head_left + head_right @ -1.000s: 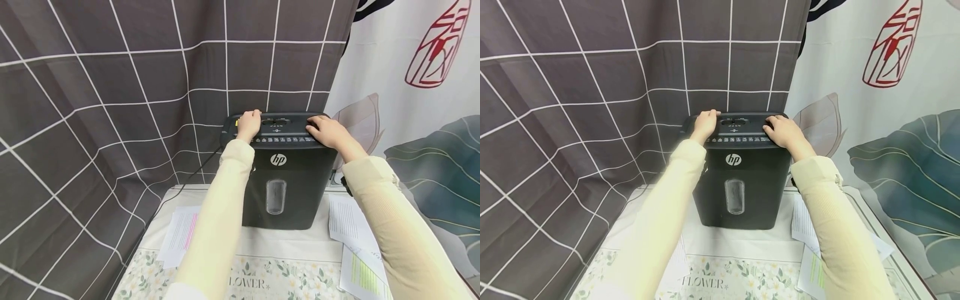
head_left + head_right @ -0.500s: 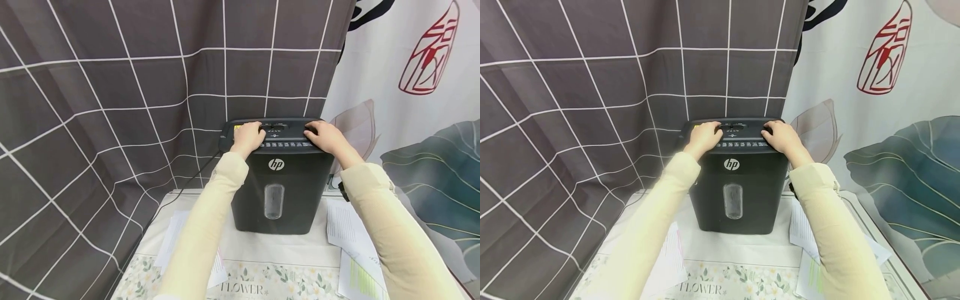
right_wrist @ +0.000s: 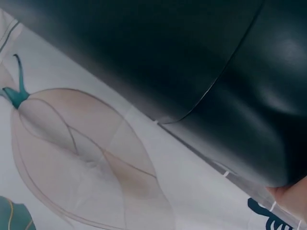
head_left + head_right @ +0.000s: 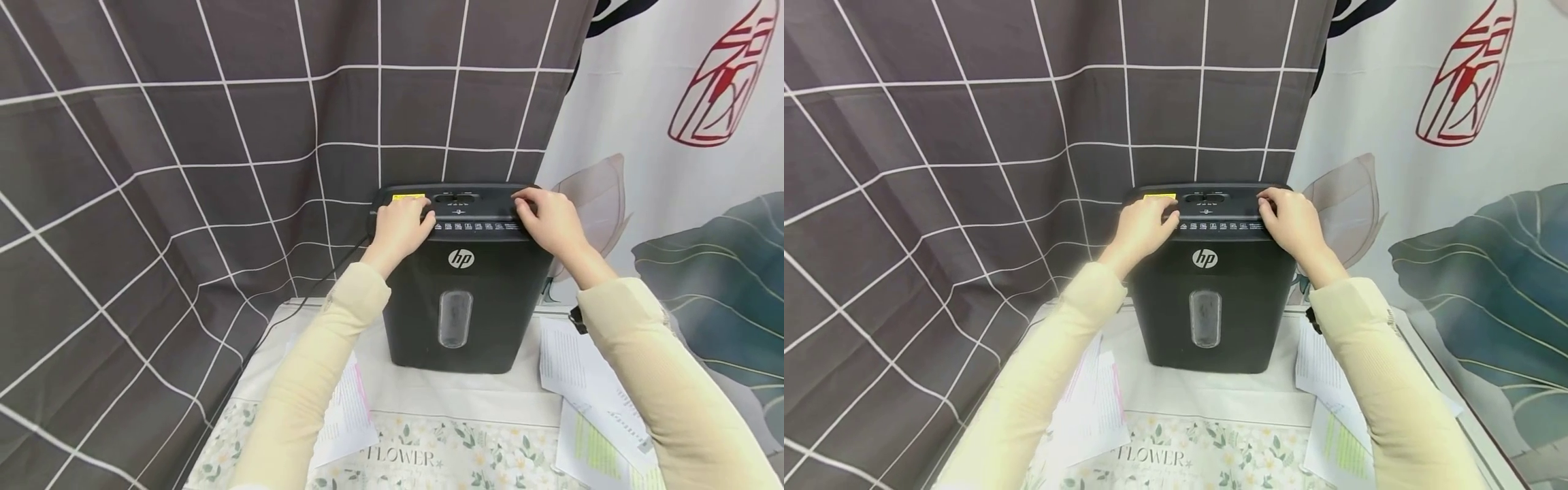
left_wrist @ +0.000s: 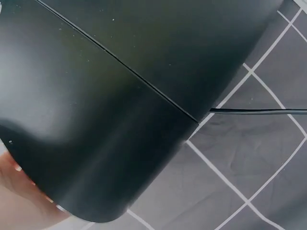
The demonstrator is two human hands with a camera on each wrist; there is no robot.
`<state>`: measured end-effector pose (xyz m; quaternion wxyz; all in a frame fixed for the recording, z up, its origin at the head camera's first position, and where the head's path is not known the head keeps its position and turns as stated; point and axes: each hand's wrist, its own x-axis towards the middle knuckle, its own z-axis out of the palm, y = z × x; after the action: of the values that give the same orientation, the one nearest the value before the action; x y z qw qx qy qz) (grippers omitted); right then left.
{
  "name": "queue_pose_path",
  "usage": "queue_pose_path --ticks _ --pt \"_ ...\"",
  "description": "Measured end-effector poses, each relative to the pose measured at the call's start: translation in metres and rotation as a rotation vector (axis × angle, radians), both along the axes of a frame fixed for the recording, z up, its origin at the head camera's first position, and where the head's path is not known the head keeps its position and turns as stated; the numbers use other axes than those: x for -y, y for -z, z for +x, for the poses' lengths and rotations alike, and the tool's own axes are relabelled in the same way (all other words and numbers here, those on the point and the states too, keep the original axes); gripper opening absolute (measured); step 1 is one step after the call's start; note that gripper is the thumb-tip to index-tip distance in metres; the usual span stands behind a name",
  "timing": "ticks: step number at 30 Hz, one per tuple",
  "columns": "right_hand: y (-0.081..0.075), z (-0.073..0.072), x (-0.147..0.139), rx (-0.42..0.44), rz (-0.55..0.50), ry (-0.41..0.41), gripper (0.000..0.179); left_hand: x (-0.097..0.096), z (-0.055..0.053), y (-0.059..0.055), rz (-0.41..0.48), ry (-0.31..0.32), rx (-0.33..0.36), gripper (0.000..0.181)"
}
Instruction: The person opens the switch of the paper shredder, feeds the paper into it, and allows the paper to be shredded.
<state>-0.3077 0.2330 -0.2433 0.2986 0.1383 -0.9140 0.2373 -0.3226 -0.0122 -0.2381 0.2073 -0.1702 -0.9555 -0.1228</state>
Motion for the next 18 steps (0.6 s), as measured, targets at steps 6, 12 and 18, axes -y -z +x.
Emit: queue_pose_path --ticks 6,12,18 --pt "0.004 0.014 0.006 -0.044 -0.047 -0.039 0.028 0.008 0.017 0.004 0.011 0.029 -0.071 0.034" --pt "0.013 0.026 0.012 -0.188 -0.098 -0.136 0.022 0.017 0.031 0.016 0.034 0.051 -0.203 0.033" --pt "0.026 0.04 0.02 -0.312 -0.153 -0.192 0.022 0.026 0.048 0.027 0.044 0.069 -0.303 0.033"
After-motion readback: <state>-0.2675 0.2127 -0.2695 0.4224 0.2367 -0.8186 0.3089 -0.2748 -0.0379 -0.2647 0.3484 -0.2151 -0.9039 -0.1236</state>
